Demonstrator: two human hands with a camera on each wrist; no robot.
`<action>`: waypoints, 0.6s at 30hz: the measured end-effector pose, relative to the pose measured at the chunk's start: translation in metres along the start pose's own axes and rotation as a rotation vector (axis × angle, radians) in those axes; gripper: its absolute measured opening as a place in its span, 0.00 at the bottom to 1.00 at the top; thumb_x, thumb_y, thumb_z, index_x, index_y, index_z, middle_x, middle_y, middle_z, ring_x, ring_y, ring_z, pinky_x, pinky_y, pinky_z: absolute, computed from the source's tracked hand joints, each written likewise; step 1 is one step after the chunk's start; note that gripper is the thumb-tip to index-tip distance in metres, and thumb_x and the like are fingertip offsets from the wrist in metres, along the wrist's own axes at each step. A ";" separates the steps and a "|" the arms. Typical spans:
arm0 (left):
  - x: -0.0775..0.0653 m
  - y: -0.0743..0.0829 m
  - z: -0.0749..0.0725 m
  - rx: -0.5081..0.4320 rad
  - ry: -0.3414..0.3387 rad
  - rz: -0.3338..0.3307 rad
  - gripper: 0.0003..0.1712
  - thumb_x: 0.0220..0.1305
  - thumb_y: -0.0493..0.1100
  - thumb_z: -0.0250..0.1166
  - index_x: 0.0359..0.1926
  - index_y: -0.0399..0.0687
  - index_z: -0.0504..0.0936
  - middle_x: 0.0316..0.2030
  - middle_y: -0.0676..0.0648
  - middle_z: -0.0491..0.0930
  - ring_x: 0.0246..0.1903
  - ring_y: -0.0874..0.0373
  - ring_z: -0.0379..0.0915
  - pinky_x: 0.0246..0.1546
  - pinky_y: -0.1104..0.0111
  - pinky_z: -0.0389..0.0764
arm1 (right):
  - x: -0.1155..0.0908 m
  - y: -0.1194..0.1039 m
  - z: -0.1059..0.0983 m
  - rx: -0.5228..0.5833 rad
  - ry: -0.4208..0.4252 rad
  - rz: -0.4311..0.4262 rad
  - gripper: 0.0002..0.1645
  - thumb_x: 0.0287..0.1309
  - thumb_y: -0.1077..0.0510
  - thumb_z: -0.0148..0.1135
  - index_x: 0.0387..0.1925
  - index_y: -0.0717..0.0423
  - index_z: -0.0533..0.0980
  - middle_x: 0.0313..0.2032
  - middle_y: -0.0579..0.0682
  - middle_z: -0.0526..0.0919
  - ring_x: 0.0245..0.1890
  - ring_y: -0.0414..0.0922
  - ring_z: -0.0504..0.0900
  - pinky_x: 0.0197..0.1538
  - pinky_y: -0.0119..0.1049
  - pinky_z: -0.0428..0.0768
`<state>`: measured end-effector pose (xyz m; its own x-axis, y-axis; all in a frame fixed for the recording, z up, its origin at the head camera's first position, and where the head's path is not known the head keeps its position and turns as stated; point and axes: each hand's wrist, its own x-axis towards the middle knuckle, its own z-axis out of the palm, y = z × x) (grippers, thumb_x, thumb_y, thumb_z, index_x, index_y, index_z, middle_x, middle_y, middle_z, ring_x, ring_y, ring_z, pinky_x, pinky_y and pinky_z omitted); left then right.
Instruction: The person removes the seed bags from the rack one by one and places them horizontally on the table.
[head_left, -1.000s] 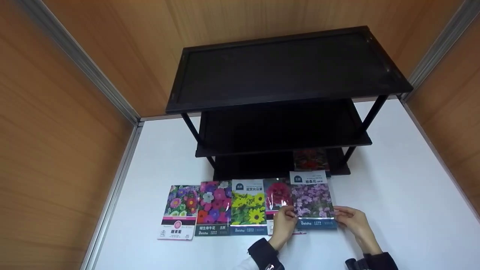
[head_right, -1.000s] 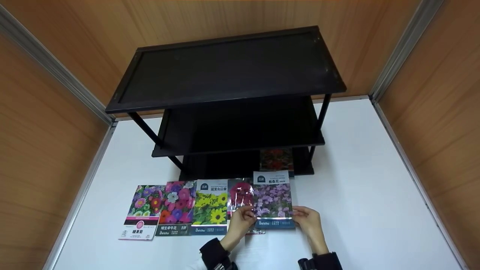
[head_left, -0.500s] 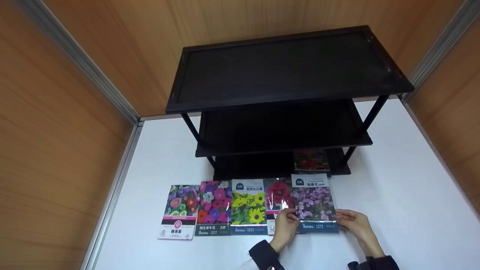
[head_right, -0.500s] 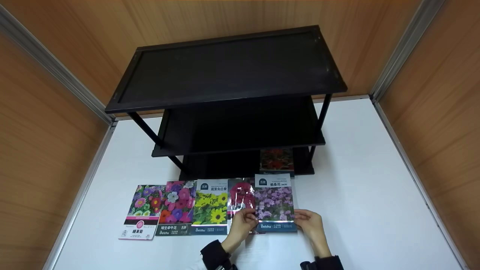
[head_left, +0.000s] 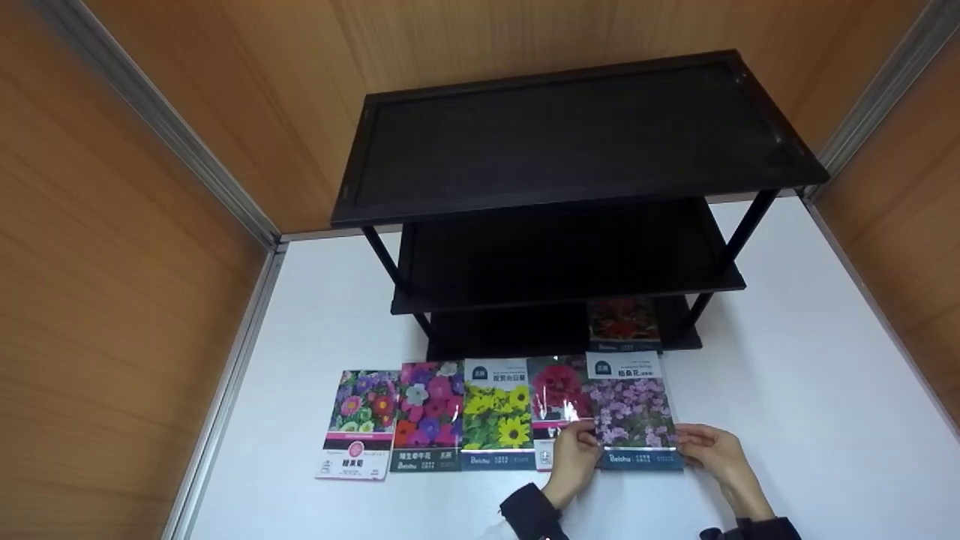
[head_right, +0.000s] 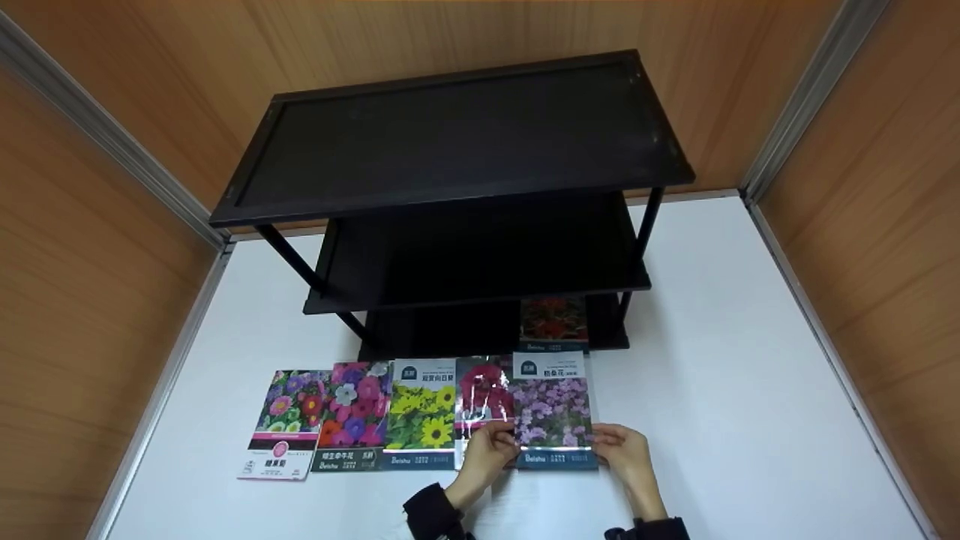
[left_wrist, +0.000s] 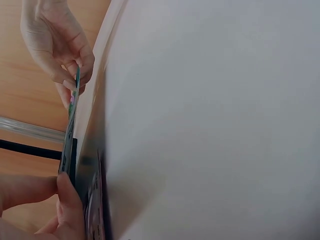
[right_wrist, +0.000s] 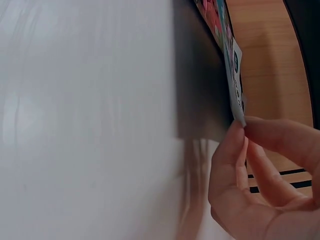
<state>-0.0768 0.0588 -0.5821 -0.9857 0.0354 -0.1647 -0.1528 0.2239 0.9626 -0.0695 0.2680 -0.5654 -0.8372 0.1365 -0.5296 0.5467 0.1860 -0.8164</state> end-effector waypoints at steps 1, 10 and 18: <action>0.000 0.000 0.000 -0.005 -0.005 -0.003 0.18 0.38 0.21 0.55 0.36 0.28 0.75 0.19 0.53 0.69 0.18 0.71 0.61 0.20 0.77 0.68 | 0.000 0.000 0.000 0.000 0.001 0.004 0.21 0.45 0.72 0.56 0.46 0.76 0.70 0.27 0.49 0.80 0.27 0.38 0.78 0.32 0.31 0.77; -0.004 -0.003 0.001 -0.015 -0.013 0.004 0.16 0.38 0.21 0.57 0.35 0.29 0.74 0.19 0.50 0.70 0.17 0.71 0.61 0.18 0.76 0.69 | -0.002 0.003 -0.001 -0.005 -0.012 0.006 0.21 0.45 0.72 0.57 0.45 0.76 0.70 0.26 0.49 0.80 0.27 0.38 0.78 0.31 0.31 0.77; -0.003 -0.002 0.000 0.007 -0.037 -0.004 0.17 0.37 0.21 0.57 0.36 0.27 0.75 0.19 0.48 0.72 0.16 0.70 0.62 0.18 0.77 0.70 | -0.002 0.005 -0.002 -0.002 -0.017 0.020 0.21 0.46 0.72 0.56 0.46 0.76 0.69 0.27 0.49 0.80 0.27 0.39 0.78 0.32 0.32 0.78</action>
<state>-0.0735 0.0588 -0.5835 -0.9817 0.0708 -0.1769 -0.1564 0.2313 0.9602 -0.0649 0.2709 -0.5678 -0.8260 0.1240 -0.5499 0.5637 0.1849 -0.8051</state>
